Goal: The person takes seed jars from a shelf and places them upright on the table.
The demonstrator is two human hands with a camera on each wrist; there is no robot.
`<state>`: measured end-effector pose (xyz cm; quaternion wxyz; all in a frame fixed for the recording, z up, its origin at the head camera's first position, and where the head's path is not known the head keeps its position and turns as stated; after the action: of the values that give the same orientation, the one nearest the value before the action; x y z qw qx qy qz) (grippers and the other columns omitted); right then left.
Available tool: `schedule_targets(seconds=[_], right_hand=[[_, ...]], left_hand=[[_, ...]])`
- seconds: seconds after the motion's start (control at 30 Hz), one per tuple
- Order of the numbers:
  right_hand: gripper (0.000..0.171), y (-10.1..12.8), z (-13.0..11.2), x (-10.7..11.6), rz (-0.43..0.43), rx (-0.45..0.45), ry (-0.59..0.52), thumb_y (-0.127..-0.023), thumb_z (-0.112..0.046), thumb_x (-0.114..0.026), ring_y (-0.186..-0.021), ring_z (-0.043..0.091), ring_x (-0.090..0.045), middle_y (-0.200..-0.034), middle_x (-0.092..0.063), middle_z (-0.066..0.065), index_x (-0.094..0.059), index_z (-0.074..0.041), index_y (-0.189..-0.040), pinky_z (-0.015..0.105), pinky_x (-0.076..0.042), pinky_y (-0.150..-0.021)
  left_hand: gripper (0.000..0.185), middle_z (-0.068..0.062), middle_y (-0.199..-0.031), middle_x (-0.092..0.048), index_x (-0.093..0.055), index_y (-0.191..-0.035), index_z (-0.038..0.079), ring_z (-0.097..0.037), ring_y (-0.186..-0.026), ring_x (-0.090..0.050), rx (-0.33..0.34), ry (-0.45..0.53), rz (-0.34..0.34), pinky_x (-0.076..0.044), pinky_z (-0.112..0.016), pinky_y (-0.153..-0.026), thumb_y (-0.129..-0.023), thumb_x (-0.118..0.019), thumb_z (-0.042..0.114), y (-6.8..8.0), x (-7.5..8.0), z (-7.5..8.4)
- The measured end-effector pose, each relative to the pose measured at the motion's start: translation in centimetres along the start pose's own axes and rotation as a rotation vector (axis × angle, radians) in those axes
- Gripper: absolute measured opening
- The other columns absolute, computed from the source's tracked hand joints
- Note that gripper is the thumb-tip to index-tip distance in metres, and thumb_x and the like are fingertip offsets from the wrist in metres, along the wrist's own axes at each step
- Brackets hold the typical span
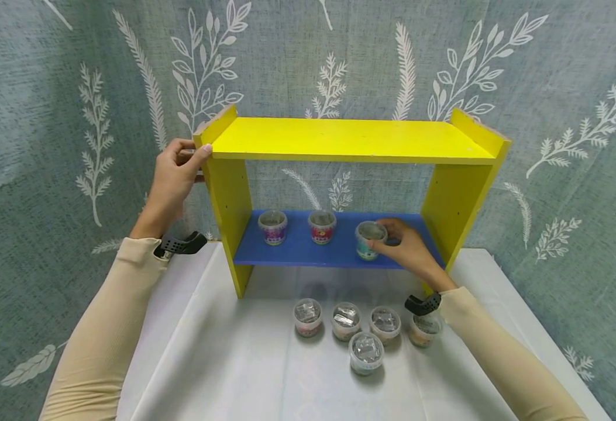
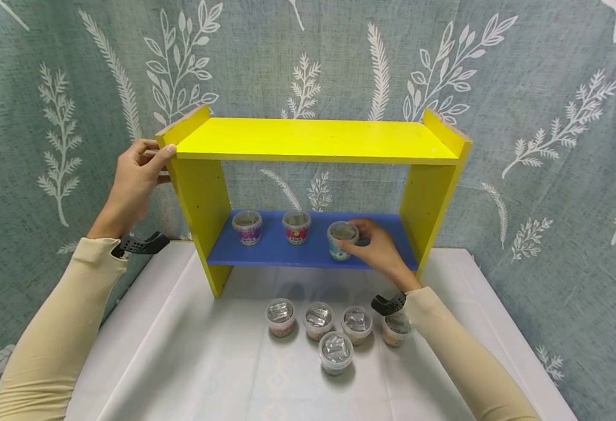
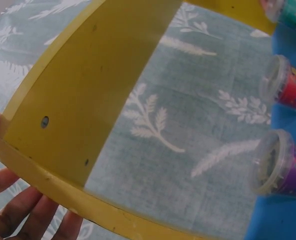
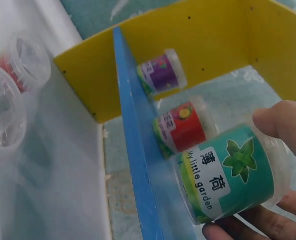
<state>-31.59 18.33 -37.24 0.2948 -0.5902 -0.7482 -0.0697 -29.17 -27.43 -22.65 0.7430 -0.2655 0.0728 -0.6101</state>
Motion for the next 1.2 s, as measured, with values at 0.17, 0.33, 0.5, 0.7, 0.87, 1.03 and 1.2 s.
schedule_targets(seconds=[0.17,0.33,0.5,0.7,0.87,1.03,1.2], right_hand=[[0.067,0.5,-0.4,-0.4,-0.014,0.028,-0.007,-0.092,-0.041,-0.079,-0.119,0.03,-0.059,-0.137,-0.061,0.01,-0.051,-0.016,-0.147,0.051,-0.05,-0.098],[0.066,1.2,-1.0,-0.7,-0.045,0.021,-0.034,-0.092,-0.039,-0.079,-0.118,0.029,-0.06,-0.137,-0.061,0.009,-0.05,-0.016,-0.147,0.05,-0.053,-0.094],[0.066,1.6,-1.3,-1.0,-0.057,0.026,-0.032,-0.092,-0.039,-0.079,-0.119,0.029,-0.06,-0.138,-0.061,0.008,-0.05,-0.016,-0.147,0.049,-0.054,-0.092],[0.064,1.8,-1.2,-1.5,-0.061,0.037,-0.047,-0.09,-0.041,-0.082,-0.114,0.025,-0.063,-0.131,-0.065,0.004,-0.054,-0.019,-0.143,0.043,-0.056,-0.087],[0.062,2.1,-1.4,-2.1,-0.075,0.037,-0.075,-0.088,-0.037,-0.084,-0.113,0.025,-0.063,-0.127,-0.067,0.005,-0.056,-0.017,-0.141,0.041,-0.057,-0.093],[0.063,2.5,-1.5,-2.6,-0.089,0.029,-0.082,-0.087,-0.036,-0.085,-0.117,0.026,-0.062,-0.127,-0.066,0.005,-0.056,-0.017,-0.14,0.04,-0.056,-0.096],[0.063,2.9,-1.4,-3.0,-0.109,0.022,-0.077,-0.087,-0.037,-0.085,-0.12,0.026,-0.061,-0.129,-0.064,0.004,-0.056,-0.019,-0.14,0.041,-0.055,-0.097]], left_hand=[[0.047,-0.004,-0.121,-0.061,-0.054,-0.136,0.016,-0.019,-0.108,-0.062,0.002,-0.013,-0.004,-0.052,-0.035,-0.091,-0.101,-0.064,0.046,0.1,0.0,0.0],[0.048,-0.004,-0.122,-0.061,-0.054,-0.136,0.015,-0.019,-0.108,-0.061,0.003,-0.016,-0.003,-0.052,-0.033,-0.09,-0.101,-0.063,0.046,0.1,0.0,0.0],[0.047,-0.003,-0.122,-0.061,-0.054,-0.135,0.015,-0.019,-0.109,-0.061,0.003,-0.007,-0.007,-0.052,-0.032,-0.089,-0.101,-0.063,0.046,0.2,0.0,-0.1],[0.046,-0.002,-0.12,-0.061,-0.055,-0.134,0.015,-0.018,-0.108,-0.061,0.006,0.008,-0.006,-0.052,-0.035,-0.09,-0.101,-0.064,0.045,0.1,0.0,-0.1],[0.045,-0.002,-0.119,-0.062,-0.055,-0.133,0.015,-0.019,-0.108,-0.061,0.0,0.015,-0.002,-0.051,-0.036,-0.09,-0.101,-0.064,0.044,0.1,0.0,-0.1],[0.044,-0.003,-0.119,-0.062,-0.055,-0.133,0.015,-0.019,-0.107,-0.061,-0.001,0.014,0.0,-0.051,-0.035,-0.09,-0.101,-0.065,0.044,0.0,0.0,0.0],[0.046,-0.003,-0.12,-0.061,-0.055,-0.134,0.015,-0.019,-0.108,-0.061,-0.005,0.003,-0.002,-0.052,-0.033,-0.089,-0.101,-0.064,0.045,0.0,-0.1,0.0]])
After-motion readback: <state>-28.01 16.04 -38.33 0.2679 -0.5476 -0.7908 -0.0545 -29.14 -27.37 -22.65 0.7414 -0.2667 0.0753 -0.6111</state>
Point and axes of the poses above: each hand's wrist, its own y-axis away from the middle knuckle, its own x-axis out of the back of the hand, z = x × y, the point moved 1 cm from there along -y, towards the middle knuckle
